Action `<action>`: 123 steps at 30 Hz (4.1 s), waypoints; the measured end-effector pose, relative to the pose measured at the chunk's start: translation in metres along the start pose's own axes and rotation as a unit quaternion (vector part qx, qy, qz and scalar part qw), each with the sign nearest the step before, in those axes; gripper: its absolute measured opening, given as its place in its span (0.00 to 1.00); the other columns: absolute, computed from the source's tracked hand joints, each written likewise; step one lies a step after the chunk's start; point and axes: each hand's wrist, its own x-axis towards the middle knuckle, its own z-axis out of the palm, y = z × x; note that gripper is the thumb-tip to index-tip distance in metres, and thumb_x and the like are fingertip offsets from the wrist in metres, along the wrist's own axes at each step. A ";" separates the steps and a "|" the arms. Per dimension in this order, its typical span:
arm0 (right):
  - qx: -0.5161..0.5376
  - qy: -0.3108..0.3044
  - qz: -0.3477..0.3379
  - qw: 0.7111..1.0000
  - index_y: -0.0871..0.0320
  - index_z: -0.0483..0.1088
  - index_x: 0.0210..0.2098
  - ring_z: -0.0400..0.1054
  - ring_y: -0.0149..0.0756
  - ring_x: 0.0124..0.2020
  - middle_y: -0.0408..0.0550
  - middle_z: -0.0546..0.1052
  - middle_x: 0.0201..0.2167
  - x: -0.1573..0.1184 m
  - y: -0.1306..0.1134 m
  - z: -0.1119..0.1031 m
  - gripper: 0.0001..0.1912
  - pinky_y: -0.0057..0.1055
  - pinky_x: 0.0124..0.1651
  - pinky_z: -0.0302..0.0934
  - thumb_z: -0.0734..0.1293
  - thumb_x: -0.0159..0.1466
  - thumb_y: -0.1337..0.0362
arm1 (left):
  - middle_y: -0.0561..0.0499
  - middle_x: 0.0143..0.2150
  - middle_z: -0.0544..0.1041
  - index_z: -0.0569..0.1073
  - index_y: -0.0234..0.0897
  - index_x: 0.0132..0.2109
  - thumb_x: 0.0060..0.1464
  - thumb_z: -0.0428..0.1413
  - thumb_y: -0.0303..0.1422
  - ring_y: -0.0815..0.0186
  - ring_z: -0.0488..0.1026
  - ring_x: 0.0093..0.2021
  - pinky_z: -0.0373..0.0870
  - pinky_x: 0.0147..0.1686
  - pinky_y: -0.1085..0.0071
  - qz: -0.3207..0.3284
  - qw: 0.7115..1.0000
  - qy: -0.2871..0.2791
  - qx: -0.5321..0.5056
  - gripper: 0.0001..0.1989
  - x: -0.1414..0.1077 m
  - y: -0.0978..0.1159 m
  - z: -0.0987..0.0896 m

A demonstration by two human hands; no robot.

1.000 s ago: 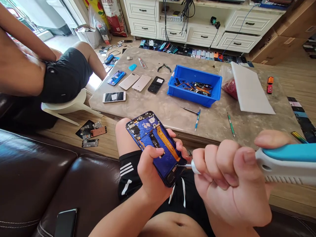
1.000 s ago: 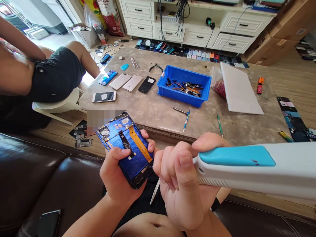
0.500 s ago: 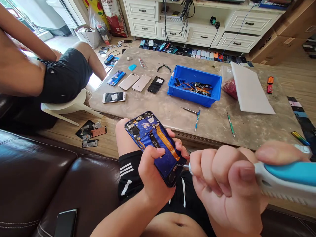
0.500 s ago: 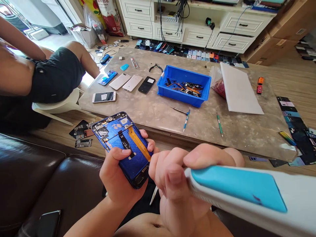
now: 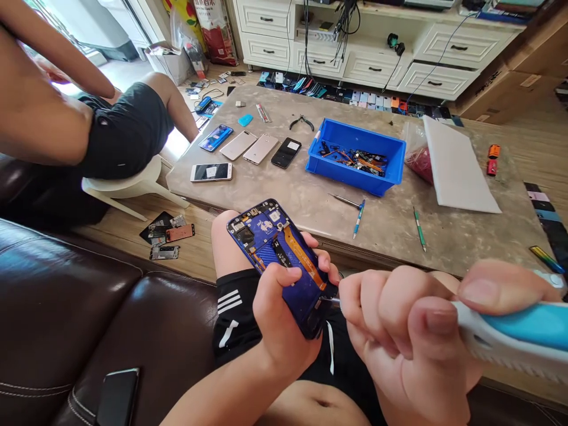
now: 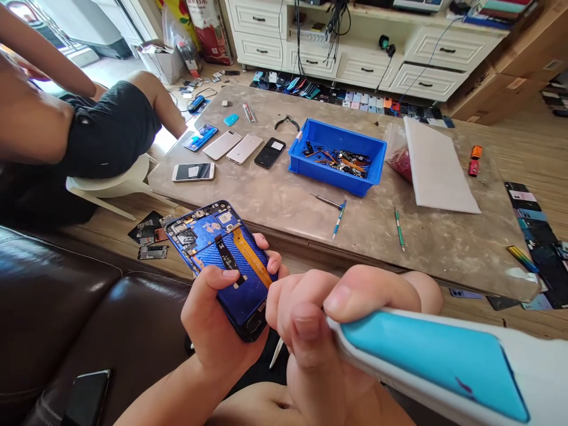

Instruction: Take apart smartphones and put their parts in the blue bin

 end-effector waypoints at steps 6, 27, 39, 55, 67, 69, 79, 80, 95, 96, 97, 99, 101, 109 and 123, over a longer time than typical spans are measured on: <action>0.025 0.000 -0.031 0.999 0.52 0.50 0.28 0.46 0.23 0.12 0.28 0.54 0.15 0.003 -0.002 0.004 0.22 0.25 0.17 0.51 0.70 0.66 0.62 | 0.49 0.31 0.71 0.75 0.35 0.38 0.49 0.50 0.31 0.66 0.70 0.31 0.70 0.36 0.70 0.001 1.000 -0.017 -0.007 0.12 0.000 0.000 -0.001; 0.083 -0.001 -0.043 0.996 0.48 0.62 0.42 0.44 0.23 0.13 0.28 0.55 0.16 0.004 0.004 0.000 0.07 0.22 0.20 0.52 0.64 0.70 0.67 | 0.49 0.31 0.70 0.73 0.34 0.40 0.46 0.52 0.31 0.65 0.69 0.30 0.69 0.34 0.67 -0.015 0.999 -0.034 0.001 0.13 0.005 0.001 -0.010; 0.112 0.067 -0.055 0.990 0.48 0.63 0.40 0.40 0.23 0.12 0.28 0.52 0.15 0.006 0.000 0.007 0.08 0.22 0.18 0.46 0.66 0.68 0.68 | 0.48 0.32 0.72 0.73 0.35 0.42 0.45 0.52 0.31 0.63 0.71 0.31 0.70 0.35 0.66 0.034 0.996 -0.027 0.073 0.15 0.012 0.003 -0.015; 0.172 0.052 -0.031 0.983 0.51 0.67 0.41 0.40 0.23 0.13 0.30 0.53 0.16 0.016 0.013 -0.006 0.06 0.20 0.18 0.50 0.62 0.70 0.69 | 0.47 0.31 0.70 0.74 0.35 0.42 0.47 0.49 0.32 0.62 0.70 0.30 0.69 0.33 0.64 0.035 0.997 -0.020 0.072 0.16 0.014 0.005 -0.020; 0.152 0.038 -0.031 0.987 0.49 0.66 0.42 0.41 0.23 0.14 0.30 0.52 0.17 0.010 0.018 0.004 0.05 0.21 0.20 0.50 0.63 0.70 0.68 | 0.47 0.32 0.72 0.77 0.34 0.41 0.48 0.50 0.29 0.64 0.73 0.34 0.72 0.34 0.70 0.052 0.996 -0.046 0.047 0.15 0.007 0.004 -0.012; 0.147 0.032 -0.032 0.988 0.48 0.66 0.42 0.41 0.23 0.14 0.29 0.52 0.17 0.009 0.017 0.004 0.06 0.21 0.20 0.50 0.63 0.70 0.68 | 0.48 0.32 0.73 0.77 0.34 0.41 0.47 0.50 0.29 0.64 0.73 0.34 0.72 0.35 0.70 0.054 0.997 -0.038 0.046 0.15 0.006 0.003 -0.012; 0.084 -0.095 -0.073 0.989 0.45 0.66 0.43 0.47 0.23 0.16 0.31 0.58 0.20 0.004 0.019 -0.006 0.05 0.24 0.22 0.55 0.65 0.70 0.64 | 0.50 0.29 0.71 0.74 0.35 0.38 0.46 0.51 0.32 0.66 0.70 0.30 0.70 0.33 0.70 0.014 0.998 0.056 0.030 0.11 0.006 -0.001 -0.003; 0.088 -0.094 -0.070 0.989 0.45 0.65 0.42 0.46 0.23 0.15 0.31 0.57 0.20 0.005 0.019 -0.006 0.05 0.23 0.22 0.54 0.65 0.70 0.64 | 0.50 0.29 0.71 0.74 0.36 0.38 0.46 0.51 0.31 0.66 0.70 0.30 0.70 0.33 0.70 0.015 0.998 0.055 0.029 0.11 0.005 -0.001 -0.003; 0.153 -0.020 -0.017 0.988 0.49 0.63 0.38 0.38 0.23 0.13 0.30 0.50 0.17 0.014 0.011 -0.010 0.06 0.21 0.19 0.45 0.64 0.70 0.67 | 0.49 0.30 0.71 0.73 0.35 0.40 0.47 0.51 0.31 0.64 0.70 0.30 0.69 0.34 0.66 -0.021 1.000 -0.009 0.005 0.12 0.005 -0.006 -0.007; 0.153 -0.018 -0.017 0.988 0.49 0.63 0.38 0.38 0.23 0.13 0.30 0.50 0.17 0.013 0.011 -0.010 0.06 0.22 0.19 0.45 0.64 0.70 0.67 | 0.49 0.30 0.71 0.73 0.35 0.40 0.46 0.51 0.32 0.63 0.70 0.30 0.70 0.34 0.66 -0.020 1.000 -0.011 0.007 0.12 0.005 -0.005 -0.007; 0.153 -0.019 -0.017 0.988 0.49 0.63 0.38 0.38 0.23 0.13 0.30 0.50 0.17 0.013 0.010 -0.009 0.06 0.22 0.18 0.45 0.64 0.70 0.66 | 0.49 0.30 0.70 0.73 0.35 0.40 0.47 0.51 0.32 0.63 0.70 0.30 0.70 0.34 0.66 -0.016 1.000 -0.013 0.011 0.13 0.004 -0.005 -0.007; 0.153 -0.020 -0.017 0.988 0.49 0.63 0.37 0.38 0.23 0.13 0.30 0.50 0.17 0.013 0.009 -0.009 0.06 0.22 0.18 0.45 0.65 0.70 0.66 | 0.49 0.30 0.70 0.74 0.36 0.40 0.47 0.51 0.31 0.63 0.71 0.30 0.71 0.34 0.66 -0.004 1.000 -0.016 0.018 0.13 0.004 -0.004 -0.006; 0.157 -0.016 -0.016 0.987 0.49 0.64 0.37 0.38 0.23 0.13 0.30 0.50 0.17 0.013 0.008 -0.009 0.06 0.22 0.18 0.44 0.64 0.70 0.66 | 0.49 0.30 0.70 0.74 0.36 0.40 0.47 0.51 0.32 0.63 0.71 0.30 0.71 0.34 0.66 0.001 1.000 -0.019 0.022 0.13 0.004 -0.003 -0.005; 0.207 0.024 0.009 0.978 0.50 0.65 0.38 0.37 0.23 0.13 0.30 0.49 0.16 0.020 0.007 -0.013 0.05 0.20 0.16 0.44 0.66 0.69 0.67 | 0.49 0.30 0.70 0.73 0.36 0.40 0.45 0.51 0.32 0.63 0.70 0.30 0.69 0.34 0.66 -0.018 1.000 -0.021 0.004 0.13 0.003 -0.001 -0.004; 0.328 0.145 0.127 0.925 0.54 0.69 0.39 0.41 0.20 0.14 0.29 0.51 0.17 0.035 0.018 -0.028 0.06 0.17 0.18 0.48 0.69 0.64 0.70 | 0.45 0.33 0.73 0.74 0.35 0.43 0.47 0.52 0.34 0.60 0.70 0.34 0.69 0.38 0.62 -0.061 0.997 -0.038 0.025 0.16 -0.003 0.003 -0.014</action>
